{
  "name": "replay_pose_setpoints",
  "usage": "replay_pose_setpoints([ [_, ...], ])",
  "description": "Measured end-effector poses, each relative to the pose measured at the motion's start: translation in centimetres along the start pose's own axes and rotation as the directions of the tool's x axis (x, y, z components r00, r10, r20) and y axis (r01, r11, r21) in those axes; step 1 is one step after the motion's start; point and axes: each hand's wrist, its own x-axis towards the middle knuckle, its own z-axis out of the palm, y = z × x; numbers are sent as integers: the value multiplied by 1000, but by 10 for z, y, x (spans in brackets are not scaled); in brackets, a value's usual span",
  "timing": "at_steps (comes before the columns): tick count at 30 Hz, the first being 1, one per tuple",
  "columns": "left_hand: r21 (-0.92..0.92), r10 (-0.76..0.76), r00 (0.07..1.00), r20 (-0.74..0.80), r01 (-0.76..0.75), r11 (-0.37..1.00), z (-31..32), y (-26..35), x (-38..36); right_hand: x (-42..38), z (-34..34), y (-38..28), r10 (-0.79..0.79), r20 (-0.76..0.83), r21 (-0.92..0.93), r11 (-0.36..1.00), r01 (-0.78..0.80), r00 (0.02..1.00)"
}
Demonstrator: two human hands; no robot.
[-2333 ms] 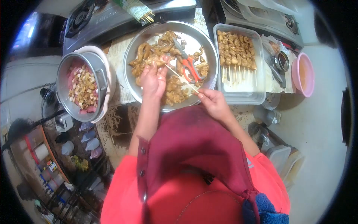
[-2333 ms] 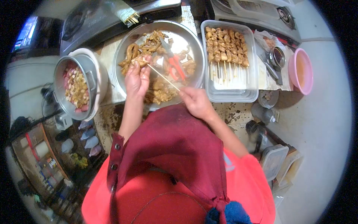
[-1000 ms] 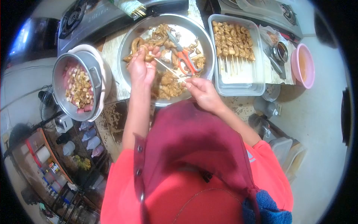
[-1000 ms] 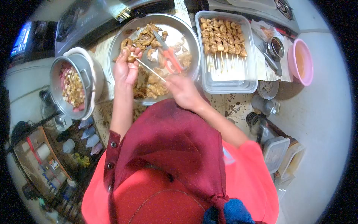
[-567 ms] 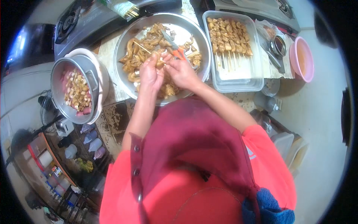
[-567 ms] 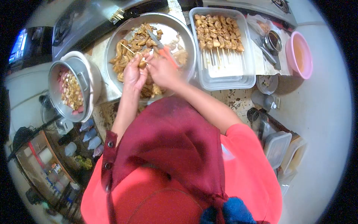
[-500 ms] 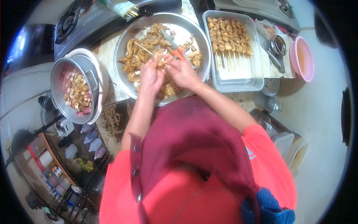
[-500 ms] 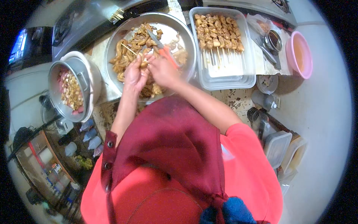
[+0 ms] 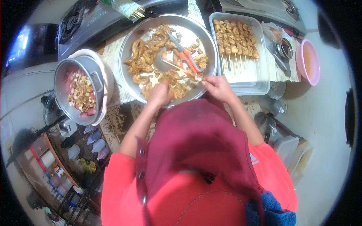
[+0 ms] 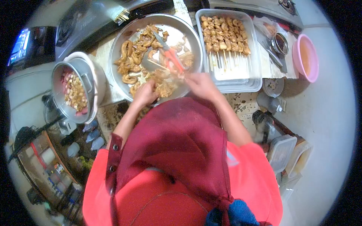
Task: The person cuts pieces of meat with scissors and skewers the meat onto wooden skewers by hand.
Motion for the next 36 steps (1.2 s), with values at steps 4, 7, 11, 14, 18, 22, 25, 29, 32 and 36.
replay_pose_setpoints([
  [4, -176, 40, 999, 25, -35, 984, 14, -19, 10, 6, -3, 14, -89, 120, -159, 981, 108, 989],
  [7, -419, -95, 987, 128, 141, 897, -38, 6, -7, 11, -4, 4, -153, 205, -342, 914, 217, 967],
  [11, -806, -257, 962, 91, 223, 548, -39, -42, 1, 26, 4, -14, 1, 116, -447, 893, 51, 993],
  [14, -985, -124, 989, 79, 97, 146, -40, -49, 8, 50, 19, -30, -75, -107, -531, 847, 7, 991],
  [18, -995, -83, 997, 7, -1, -95, -35, -26, 16, 85, 43, -31, -72, -49, -812, 583, 2, 996],
  [22, -988, 47, 998, -32, -24, -153, -36, -17, 24, 97, 37, -40, 18, -108, -659, 748, -85, 994],
  [25, -990, -59, 998, 6, -2, -144, -49, -4, 25, 90, 18, -45, 97, -56, -386, 916, -112, 994],
  [29, -993, -167, 981, -102, -110, -37, -42, -6, 43, 69, 4, -25, 254, 243, 367, 870, -331, 936],
  [32, -978, -227, 958, -174, -142, 154, -33, -14, 59, 35, 6, -36, 78, 312, 761, 576, -298, 947],
  [36, -983, -232, 960, -153, -173, -66, -47, 1, 56, 30, 14, -32, 100, 365, 711, 612, -346, 926],
])
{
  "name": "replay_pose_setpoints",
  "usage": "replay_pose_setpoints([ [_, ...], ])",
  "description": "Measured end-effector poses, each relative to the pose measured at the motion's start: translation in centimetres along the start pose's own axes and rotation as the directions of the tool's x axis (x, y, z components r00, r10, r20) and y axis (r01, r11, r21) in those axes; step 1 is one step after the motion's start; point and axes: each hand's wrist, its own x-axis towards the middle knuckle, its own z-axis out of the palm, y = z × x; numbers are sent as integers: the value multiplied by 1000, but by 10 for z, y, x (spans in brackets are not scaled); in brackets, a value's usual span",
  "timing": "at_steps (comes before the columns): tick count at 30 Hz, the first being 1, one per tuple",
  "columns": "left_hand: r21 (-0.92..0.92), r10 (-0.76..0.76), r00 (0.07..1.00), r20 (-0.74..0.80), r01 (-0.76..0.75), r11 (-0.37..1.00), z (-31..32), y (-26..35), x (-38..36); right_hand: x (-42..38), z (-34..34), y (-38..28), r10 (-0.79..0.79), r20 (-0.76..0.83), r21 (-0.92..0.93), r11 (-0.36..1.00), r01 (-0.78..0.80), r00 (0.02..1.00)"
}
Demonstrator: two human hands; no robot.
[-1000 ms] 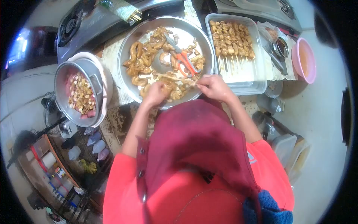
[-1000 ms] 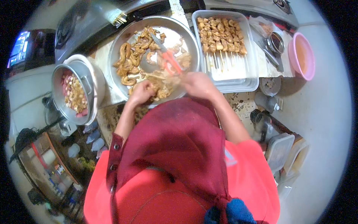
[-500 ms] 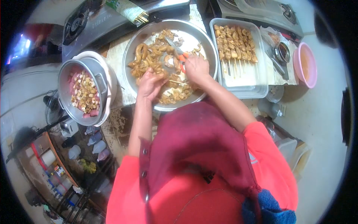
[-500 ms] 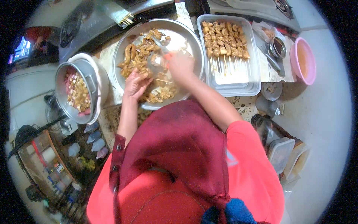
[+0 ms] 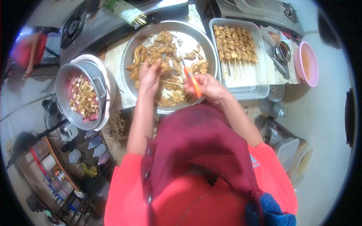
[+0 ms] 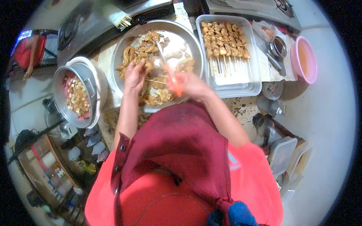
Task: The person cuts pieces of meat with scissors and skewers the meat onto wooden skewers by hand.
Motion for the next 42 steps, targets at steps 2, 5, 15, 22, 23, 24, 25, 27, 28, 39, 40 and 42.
replay_pose_setpoints([
  [2, -39, -12, 1000, 17, 13, 999, 2, 5, 0, 0, 0, 3, -9, 6, 25, 1000, 9, 1000],
  [5, -49, -19, 999, -33, 18, 999, 1, 5, 6, 0, 1, 7, -86, 27, 58, 995, 85, 996],
  [15, -238, -42, 991, -125, 11, 971, 5, 12, 8, -5, 10, 3, -45, 154, -187, 980, 74, 987],
  [22, 130, 81, 996, -42, -75, 989, 18, 10, -14, 9, 3, 5, 23, 269, -201, 979, 33, 963],
  [23, 178, 83, 996, -41, -74, 981, 18, 11, -16, 12, 0, 7, 29, 254, -227, 973, 31, 967],
  [24, 225, 84, 996, -41, -73, 972, 19, 11, -18, 13, -1, 7, 34, 239, -253, 967, 28, 971],
  [25, 272, 86, 995, -41, -72, 960, 19, 11, -20, 12, -1, 5, 50, 197, -332, 943, 19, 979],
  [27, 317, 56, 998, -1, -53, 947, 21, 18, -25, 8, -2, -4, 73, 112, -483, 876, -10, 991],
  [28, 339, 42, 999, 18, -46, 940, 22, 23, -27, 5, -3, -9, 85, 113, -494, 869, -18, 990],
  [39, 173, -126, 991, 44, 117, 978, 1, 15, -19, 23, -4, -7, -128, -301, -688, 715, -123, 945],
  [40, 75, -126, 991, 33, 124, 990, -1, 12, -20, 22, 0, -11, -206, -300, -775, 622, -112, 932],
  [42, -16, -130, 988, 86, 132, 991, -8, 9, -23, 18, 5, -23, -352, -266, -909, 402, -112, 897],
])
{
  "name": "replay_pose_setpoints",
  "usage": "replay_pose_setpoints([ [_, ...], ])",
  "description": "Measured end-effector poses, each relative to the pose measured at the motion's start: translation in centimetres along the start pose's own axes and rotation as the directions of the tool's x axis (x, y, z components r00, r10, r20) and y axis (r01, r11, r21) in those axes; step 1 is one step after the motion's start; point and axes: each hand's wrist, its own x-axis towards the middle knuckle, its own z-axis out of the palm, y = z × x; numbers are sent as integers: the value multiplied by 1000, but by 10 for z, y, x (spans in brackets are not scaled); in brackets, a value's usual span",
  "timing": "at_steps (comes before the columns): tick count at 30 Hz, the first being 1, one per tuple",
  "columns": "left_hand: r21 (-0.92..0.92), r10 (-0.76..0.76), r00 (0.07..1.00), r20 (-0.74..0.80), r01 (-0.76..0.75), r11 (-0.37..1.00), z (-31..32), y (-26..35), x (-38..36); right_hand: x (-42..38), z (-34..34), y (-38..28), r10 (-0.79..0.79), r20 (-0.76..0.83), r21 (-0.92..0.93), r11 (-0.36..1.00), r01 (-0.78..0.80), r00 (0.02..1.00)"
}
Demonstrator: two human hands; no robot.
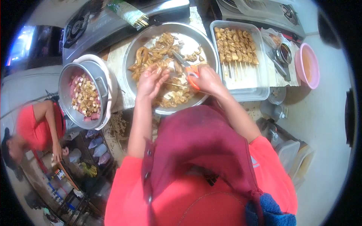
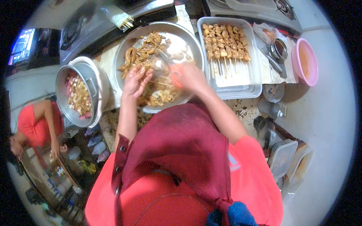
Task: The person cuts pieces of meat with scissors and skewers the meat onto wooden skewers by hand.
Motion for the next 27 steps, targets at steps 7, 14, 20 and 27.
replay_pose_setpoints([
  [7, -341, -27, 999, 36, 37, 939, -25, -6, -2, -15, 12, 17, -371, -386, -265, 922, 283, 845],
  [14, -327, 11, 1000, 7, -8, 945, -32, -10, 0, -48, 10, 25, -415, -34, -245, 885, 395, 909],
  [20, -270, 9, 1000, 8, -7, 963, -28, -1, -6, -41, 23, 36, -350, 87, -270, 893, 361, 933],
  [27, -212, 98, 986, -136, -126, 969, -35, 4, -3, -52, -5, 32, -92, 155, 258, 965, 50, 984],
])
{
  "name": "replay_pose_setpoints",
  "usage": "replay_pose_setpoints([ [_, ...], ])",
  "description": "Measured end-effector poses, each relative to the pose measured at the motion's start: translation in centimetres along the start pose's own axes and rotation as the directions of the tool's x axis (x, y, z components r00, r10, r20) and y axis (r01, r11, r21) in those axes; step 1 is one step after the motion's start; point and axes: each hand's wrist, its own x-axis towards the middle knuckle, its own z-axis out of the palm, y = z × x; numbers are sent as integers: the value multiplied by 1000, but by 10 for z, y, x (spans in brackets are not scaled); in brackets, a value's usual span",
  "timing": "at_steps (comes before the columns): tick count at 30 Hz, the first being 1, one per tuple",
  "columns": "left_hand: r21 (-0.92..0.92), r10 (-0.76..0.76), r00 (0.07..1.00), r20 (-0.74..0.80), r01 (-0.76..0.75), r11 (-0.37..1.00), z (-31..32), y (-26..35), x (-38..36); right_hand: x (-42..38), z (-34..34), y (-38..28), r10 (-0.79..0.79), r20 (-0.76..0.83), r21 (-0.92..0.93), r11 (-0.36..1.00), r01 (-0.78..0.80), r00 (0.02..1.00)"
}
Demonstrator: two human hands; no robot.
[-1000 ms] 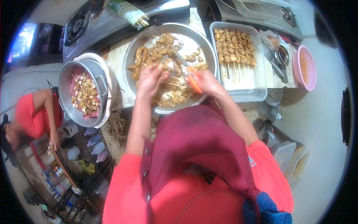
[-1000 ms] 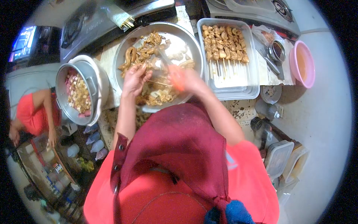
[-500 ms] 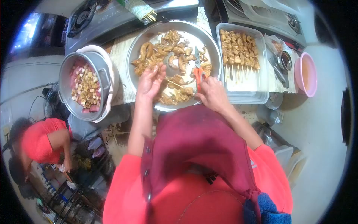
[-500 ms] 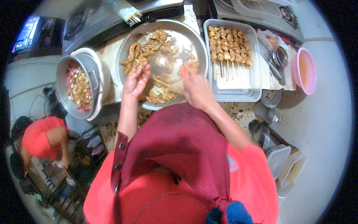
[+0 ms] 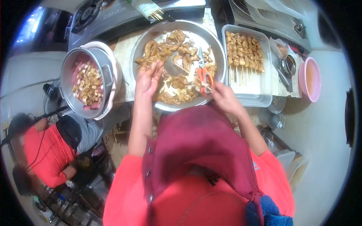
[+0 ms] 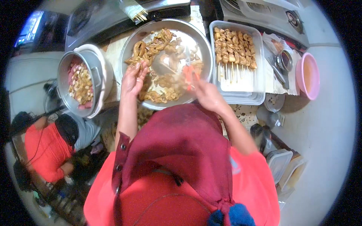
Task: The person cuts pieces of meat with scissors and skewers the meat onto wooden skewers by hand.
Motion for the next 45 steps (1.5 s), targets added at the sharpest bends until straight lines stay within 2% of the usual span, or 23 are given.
replay_pose_setpoints([
  [1, -15, 22, 1000, -20, -22, 1000, 0, 0, 1, 0, 5, 9, -1, 17, 373, 928, -5, 1000],
  [4, -108, 3, 999, -38, -7, 994, -4, -1, 6, -13, 5, -7, -23, -10, 392, 920, 25, 1000],
  [5, -132, 6, 999, -44, -12, 991, -4, -2, 8, -17, 11, -16, -71, -61, 429, 899, 90, 996],
  [8, -180, 29, 997, -69, -41, 983, 1, -3, 9, -23, 8, -43, -34, -3, 157, 987, 34, 999],
  [9, -183, 45, 996, -82, -60, 981, 5, -2, 8, -24, 12, -43, -62, -50, 211, 975, 71, 997],
  [16, -263, 110, 994, -16, -110, 958, 6, -2, 11, -24, 13, -40, -100, -64, 171, 979, 109, 993],
  [19, -225, 124, 987, -97, -143, 964, 14, -2, 4, -24, 10, -47, -91, -61, 136, 986, 98, 994],
  [25, -43, 162, 978, -129, -169, 985, 27, 1, -9, -23, 8, -47, -124, -80, 55, 990, 129, 989],
  [28, 26, 114, 993, 13, -114, 993, 23, 2, -7, -21, 6, -51, -117, -59, 33, 992, 119, 991],
  [34, 7, 117, 993, 25, -117, 993, 32, 10, -15, -14, 1, -36, -100, -15, 105, 989, 101, 995],
  [42, 73, 145, 989, 33, -147, 986, 33, 3, -10, -10, -16, -37, -114, 10, 185, 977, 110, 993],
  [45, 122, 166, 986, 34, -169, 978, 39, 4, -16, -7, -21, -33, -39, 91, 161, 987, 24, 995],
])
